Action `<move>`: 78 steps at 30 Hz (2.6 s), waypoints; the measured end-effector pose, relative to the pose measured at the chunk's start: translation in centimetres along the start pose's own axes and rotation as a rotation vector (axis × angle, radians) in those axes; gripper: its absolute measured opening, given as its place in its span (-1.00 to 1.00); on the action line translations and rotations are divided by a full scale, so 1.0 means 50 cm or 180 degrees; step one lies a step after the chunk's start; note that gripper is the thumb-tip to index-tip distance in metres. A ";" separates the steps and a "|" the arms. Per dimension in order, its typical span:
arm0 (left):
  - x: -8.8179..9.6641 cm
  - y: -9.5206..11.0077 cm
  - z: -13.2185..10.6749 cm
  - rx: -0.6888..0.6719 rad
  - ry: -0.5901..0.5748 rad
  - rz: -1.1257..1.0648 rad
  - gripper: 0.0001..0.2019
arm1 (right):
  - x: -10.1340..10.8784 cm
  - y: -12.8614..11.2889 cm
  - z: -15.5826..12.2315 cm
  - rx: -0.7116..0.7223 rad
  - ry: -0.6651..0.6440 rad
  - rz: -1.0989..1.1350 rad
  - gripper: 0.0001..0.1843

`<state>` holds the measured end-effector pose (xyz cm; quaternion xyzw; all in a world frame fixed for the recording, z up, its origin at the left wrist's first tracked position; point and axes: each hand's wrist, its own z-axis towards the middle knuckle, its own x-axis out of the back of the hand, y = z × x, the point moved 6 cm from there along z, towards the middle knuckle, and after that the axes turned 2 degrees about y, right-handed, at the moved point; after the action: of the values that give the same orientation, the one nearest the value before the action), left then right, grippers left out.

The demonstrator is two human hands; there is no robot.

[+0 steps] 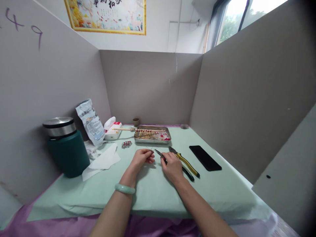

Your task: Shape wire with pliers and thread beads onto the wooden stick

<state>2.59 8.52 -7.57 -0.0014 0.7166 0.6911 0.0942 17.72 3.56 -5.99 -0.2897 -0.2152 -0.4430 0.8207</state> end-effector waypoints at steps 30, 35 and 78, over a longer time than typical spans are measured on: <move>-0.017 -0.005 -0.013 0.0329 -0.0835 -0.0314 -0.86 | -0.011 -0.003 0.002 0.0071 -0.0130 0.0671 -0.82; -0.016 0.000 -0.017 0.0270 -0.1087 -0.0315 -0.80 | -0.005 -0.004 0.005 0.0126 -0.0181 0.1149 -0.81; -0.017 0.007 -0.027 0.0260 -0.0989 0.0091 -0.82 | 0.007 0.007 0.009 0.0507 -0.0430 0.0846 -0.81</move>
<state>3.20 7.11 -7.05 0.1195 0.7209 0.6545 0.1940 18.15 3.79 -5.52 -0.2788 -0.2640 -0.2915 0.8761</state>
